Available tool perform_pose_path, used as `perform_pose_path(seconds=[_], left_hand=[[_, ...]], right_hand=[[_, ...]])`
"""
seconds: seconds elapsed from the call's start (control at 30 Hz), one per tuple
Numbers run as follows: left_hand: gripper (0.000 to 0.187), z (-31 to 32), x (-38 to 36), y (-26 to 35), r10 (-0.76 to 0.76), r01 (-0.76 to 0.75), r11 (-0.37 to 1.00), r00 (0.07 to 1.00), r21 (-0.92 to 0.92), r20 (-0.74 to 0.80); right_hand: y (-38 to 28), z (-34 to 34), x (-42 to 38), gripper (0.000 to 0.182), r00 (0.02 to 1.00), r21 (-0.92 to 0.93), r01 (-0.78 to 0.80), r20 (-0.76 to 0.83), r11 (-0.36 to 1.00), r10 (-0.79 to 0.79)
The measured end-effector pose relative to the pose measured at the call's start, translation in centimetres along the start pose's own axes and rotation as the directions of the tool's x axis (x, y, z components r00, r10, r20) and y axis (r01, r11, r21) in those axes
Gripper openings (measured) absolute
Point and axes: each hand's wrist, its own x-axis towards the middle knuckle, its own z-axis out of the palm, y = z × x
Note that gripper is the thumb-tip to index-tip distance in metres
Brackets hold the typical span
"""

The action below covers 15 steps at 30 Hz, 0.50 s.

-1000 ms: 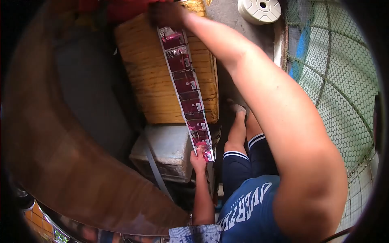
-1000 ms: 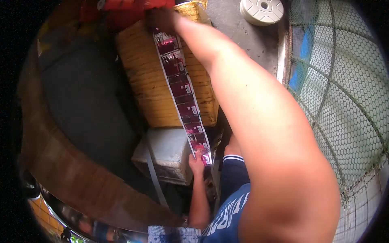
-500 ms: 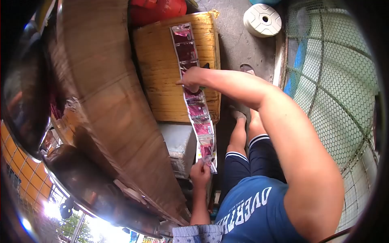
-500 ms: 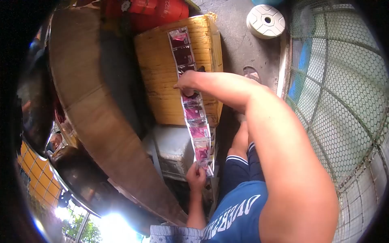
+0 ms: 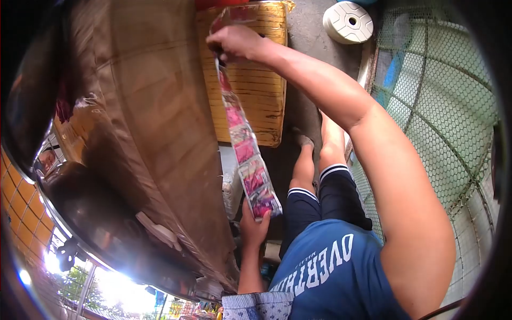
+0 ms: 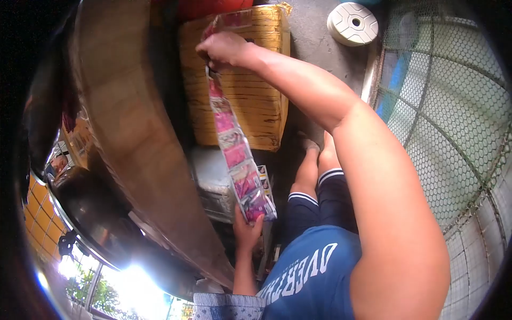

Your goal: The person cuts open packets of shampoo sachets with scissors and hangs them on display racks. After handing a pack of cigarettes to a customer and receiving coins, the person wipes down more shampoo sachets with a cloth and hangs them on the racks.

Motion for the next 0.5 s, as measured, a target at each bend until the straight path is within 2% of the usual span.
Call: perform_pose_path(seconds=[0.07, 0.1, 0.13, 0.17, 0.2, 0.23, 0.3, 0.33, 0.37, 0.4, 0.47, 0.5], left_hand=[[0.068, 0.5, 1.4, 1.0, -0.022, 0.042, 0.977, 0.995, 0.208, -0.097], [0.052, 1.2, 2.4, -0.1, -0.012, 0.026, 0.996, 0.987, 0.087, -0.159], [0.052, 2.0, 3.4, -1.2, -0.015, 0.028, 0.996, 0.988, 0.084, -0.152], [0.041, 2.8, 4.4, -2.0, -0.136, 0.159, 0.984, 0.962, 0.078, -0.237], [0.029, 3.8, 5.6, -3.0, -0.254, 0.287, 0.956, 0.913, 0.061, -0.321], [0.014, 5.5, 7.1, -4.1, -0.107, 0.158, 0.984, 0.901, 0.086, -0.421], [0.017, 8.2, 10.1, -6.3, 0.068, 0.054, 0.965, 0.895, 0.258, -0.440], [0.020, 9.5, 11.7, -8.8, 0.173, -0.041, 0.942, 0.910, 0.332, -0.377], [0.020, 10.1, 12.5, -7.8, 0.219, -0.074, 0.916, 0.915, 0.394, -0.338], [0.020, 10.9, 13.3, -8.5, 0.243, -0.092, 0.895, 0.921, 0.436, -0.305], [0.019, 11.1, 14.9, -8.6, 0.253, -0.094, 0.883, 0.920, 0.460, -0.299], [0.017, 10.7, 15.9, -8.5, 0.248, -0.091, 0.902, 0.909, 0.422, -0.334]], right_hand=[[-0.7, -1.8, 0.0, 0.020, 0.938, 0.220, 0.095, -0.346, 0.971, -0.014], [-0.3, -2.2, -0.1, 0.021, 0.894, 0.183, 0.154, -0.444, 0.971, -0.058], [0.1, -2.5, -0.5, 0.021, 0.839, 0.141, 0.206, -0.535, 0.968, -0.101], [1.3, -1.9, -0.7, 0.021, 0.795, 0.092, 0.172, -0.600, 0.981, -0.084], [3.2, -1.0, -1.4, 0.025, 0.811, -0.010, 0.120, -0.576, 0.993, -0.104], [5.3, 0.3, -2.0, 0.026, 0.782, 0.013, 0.114, -0.618, 0.993, -0.082], [8.7, 2.2, -3.9, 0.027, 0.759, 0.048, 0.103, -0.649, 0.993, -0.047], [9.9, 2.4, -5.1, 0.029, 0.774, 0.094, 0.088, -0.633, 0.992, -0.008], [10.2, 3.0, -6.1, 0.031, 0.792, 0.146, 0.069, -0.609, 0.987, 0.035], [9.5, 3.1, -6.8, 0.026, 0.774, 0.226, 0.055, -0.624, 0.973, 0.101], [10.7, 3.7, -8.1, 0.025, 0.847, 0.302, -0.245, -0.396, 0.921, 0.355], [11.2, 3.5, -7.6, 0.025, 0.848, 0.290, -0.237, -0.404, 0.927, 0.344]])
